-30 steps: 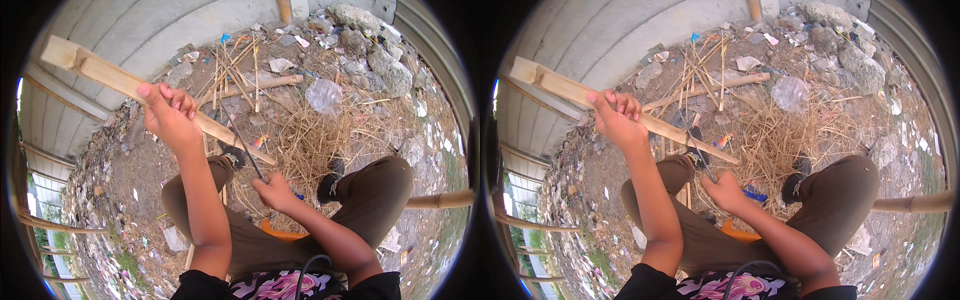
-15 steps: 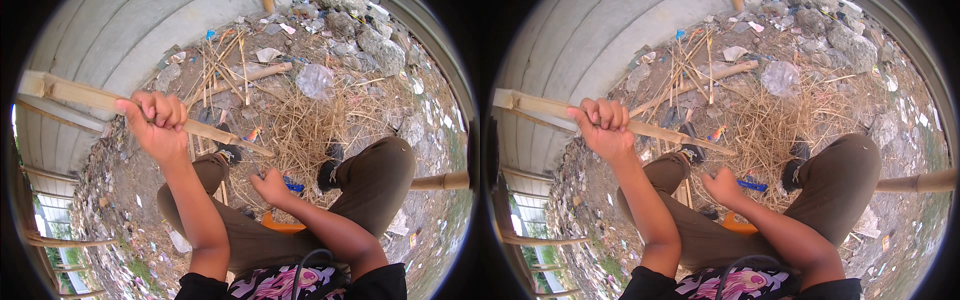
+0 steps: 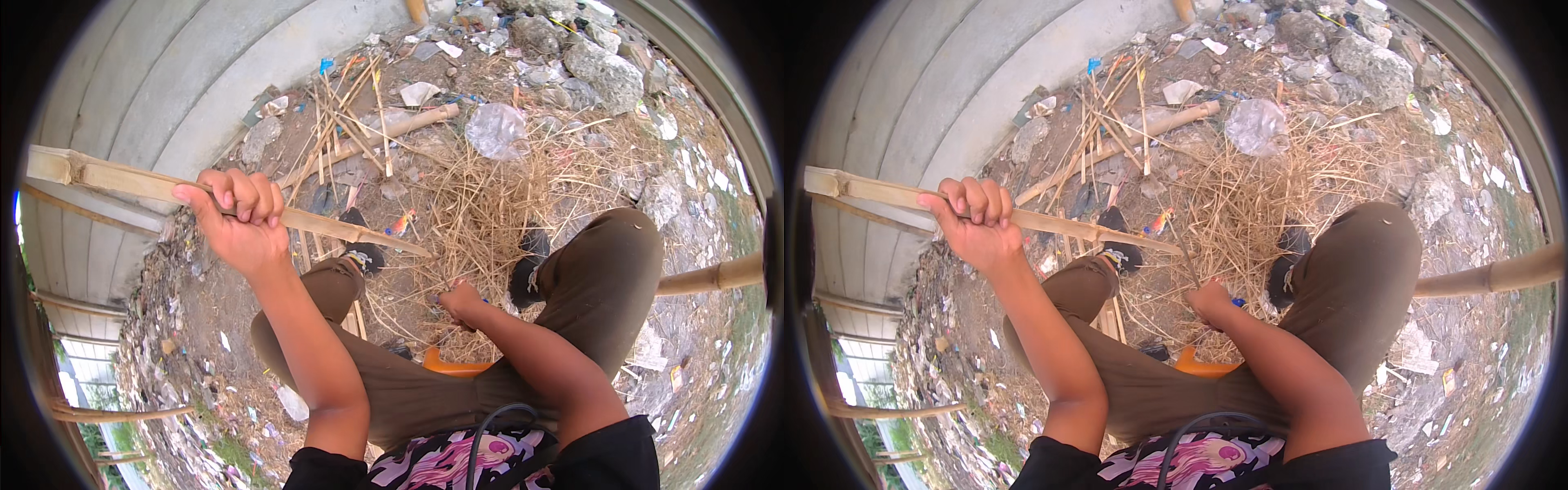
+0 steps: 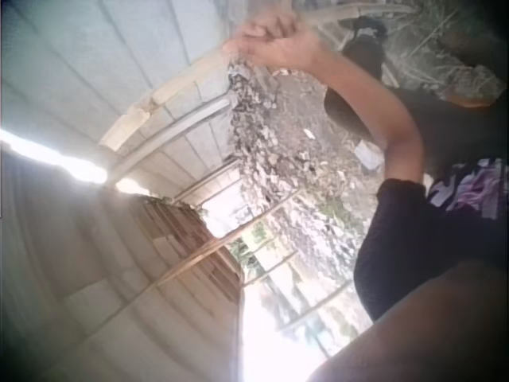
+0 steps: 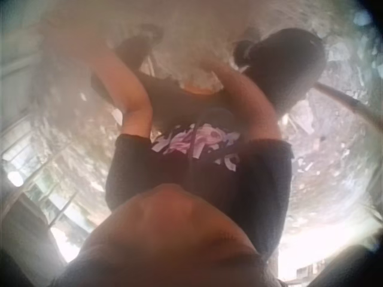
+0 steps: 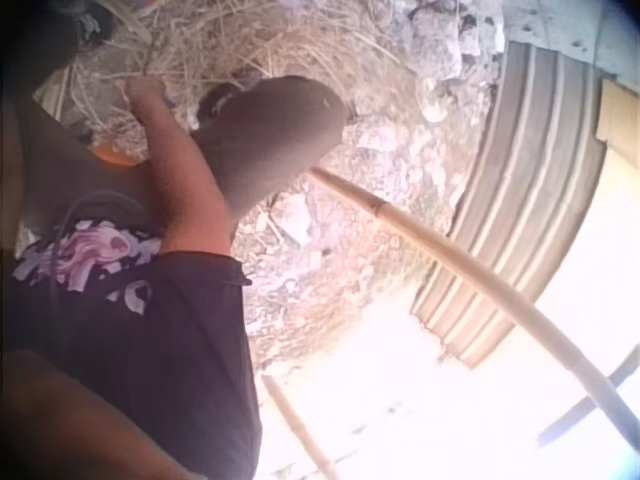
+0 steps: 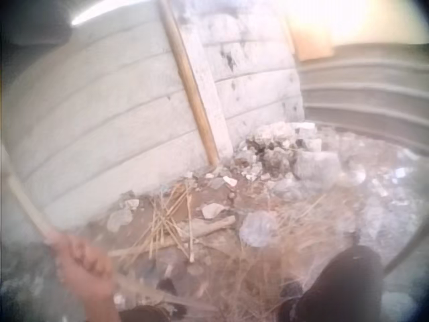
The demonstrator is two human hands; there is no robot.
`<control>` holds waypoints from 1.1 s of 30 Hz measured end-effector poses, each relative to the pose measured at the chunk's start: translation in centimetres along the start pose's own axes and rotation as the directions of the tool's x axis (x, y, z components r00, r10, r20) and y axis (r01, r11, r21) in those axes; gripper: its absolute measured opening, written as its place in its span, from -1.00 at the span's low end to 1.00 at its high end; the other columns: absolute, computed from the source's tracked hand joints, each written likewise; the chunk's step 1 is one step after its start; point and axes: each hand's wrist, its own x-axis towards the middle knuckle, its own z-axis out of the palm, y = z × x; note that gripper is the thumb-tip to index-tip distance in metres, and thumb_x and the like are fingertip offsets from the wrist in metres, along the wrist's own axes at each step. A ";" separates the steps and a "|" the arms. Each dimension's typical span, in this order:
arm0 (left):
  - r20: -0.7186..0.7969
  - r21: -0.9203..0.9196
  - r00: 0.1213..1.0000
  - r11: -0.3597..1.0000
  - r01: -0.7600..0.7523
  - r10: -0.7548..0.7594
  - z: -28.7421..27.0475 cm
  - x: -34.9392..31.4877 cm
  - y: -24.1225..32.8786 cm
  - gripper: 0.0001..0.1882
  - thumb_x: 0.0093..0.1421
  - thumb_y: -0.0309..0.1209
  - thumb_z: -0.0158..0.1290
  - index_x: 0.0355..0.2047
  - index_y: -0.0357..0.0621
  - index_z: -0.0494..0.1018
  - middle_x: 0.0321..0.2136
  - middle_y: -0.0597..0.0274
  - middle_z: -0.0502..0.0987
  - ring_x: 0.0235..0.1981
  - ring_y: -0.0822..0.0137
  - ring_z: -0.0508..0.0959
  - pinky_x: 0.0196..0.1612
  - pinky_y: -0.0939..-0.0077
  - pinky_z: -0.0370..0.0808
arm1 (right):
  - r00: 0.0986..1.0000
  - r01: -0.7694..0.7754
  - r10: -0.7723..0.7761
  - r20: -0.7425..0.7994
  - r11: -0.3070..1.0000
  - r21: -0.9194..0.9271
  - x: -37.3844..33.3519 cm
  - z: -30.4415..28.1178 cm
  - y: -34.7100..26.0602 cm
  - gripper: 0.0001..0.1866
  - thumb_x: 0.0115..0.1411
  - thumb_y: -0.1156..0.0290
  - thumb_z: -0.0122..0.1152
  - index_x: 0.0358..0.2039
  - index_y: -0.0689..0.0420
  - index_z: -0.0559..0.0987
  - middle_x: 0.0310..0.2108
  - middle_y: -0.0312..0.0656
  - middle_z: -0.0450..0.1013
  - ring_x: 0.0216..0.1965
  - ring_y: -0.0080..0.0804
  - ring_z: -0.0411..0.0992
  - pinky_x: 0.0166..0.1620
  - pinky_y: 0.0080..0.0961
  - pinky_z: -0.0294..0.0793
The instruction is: The person sits on the ground and uses a knife to shave and shape a long piece of wood. They then use a machete to further refine the wood's shape, followed by a utility knife for finer adjustments.
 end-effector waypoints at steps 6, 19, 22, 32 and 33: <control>-0.297 0.208 0.945 0.975 -0.076 0.137 1.3 0.3 2.1 -0.48 0.44 0.09 -0.21 -0.56 0.02 0.20 -0.75 0.46 0.06 -0.77 0.55 0.03 -0.75 0.62 0.01 | 0.990 0.013 -0.073 -0.120 0.896 -0.443 -0.8 -1.9 -1.5 -0.52 0.14 0.06 0.22 -0.16 0.24 0.66 -0.17 0.12 0.59 -0.18 -0.05 0.61 -0.11 -0.19 0.59; -0.473 0.414 0.647 0.799 -0.436 0.598 -7.0 -4.3 17.7 -0.50 0.48 -0.02 -0.27 -0.52 -0.07 0.24 -0.72 0.37 0.11 -0.73 0.46 0.09 -0.68 0.59 0.08 | 0.906 -0.061 -0.274 -0.324 0.672 -0.738 1.5 -4.0 0.9 -0.71 0.20 0.34 0.13 -0.15 0.25 0.56 -0.06 0.16 0.49 0.07 0.02 0.46 0.01 -0.15 0.49; -0.434 0.286 0.692 0.817 -0.501 0.577 -9.4 -5.4 19.0 -0.51 0.48 -0.04 -0.28 -0.52 -0.08 0.25 -0.72 0.36 0.13 -0.73 0.45 0.09 -0.68 0.58 0.08 | 0.851 0.032 -0.459 -0.255 0.530 -0.847 1.2 -3.5 0.9 -0.66 0.20 0.31 0.14 -0.09 0.28 0.50 0.12 0.17 0.34 0.26 0.05 0.24 0.18 -0.11 0.31; -0.435 0.210 0.712 0.831 -0.516 0.552 -12.0 -6.2 19.7 -0.51 0.48 -0.02 -0.35 -0.49 -0.07 0.22 -0.71 0.39 0.16 -0.72 0.46 0.13 -0.64 0.54 0.13 | 0.984 0.152 -0.150 0.099 0.399 -0.904 -0.6 -1.7 -0.4 0.38 -0.19 -0.79 -0.22 0.49 -0.13 -0.17 0.51 -0.01 -0.47 0.50 -0.02 -0.57 0.32 0.47 -0.55; -0.429 0.200 0.717 0.832 -0.518 0.549 -12.0 -6.2 19.8 -0.51 0.48 -0.02 -0.35 -0.49 -0.07 0.22 -0.71 0.40 0.17 -0.72 0.46 0.13 -0.64 0.54 0.13 | 0.986 0.151 -0.127 0.112 0.353 -0.924 -0.8 -1.7 -0.5 0.41 -0.22 -0.83 -0.27 0.50 -0.18 -0.25 0.51 -0.04 -0.53 0.50 -0.06 -0.64 0.30 0.52 -0.61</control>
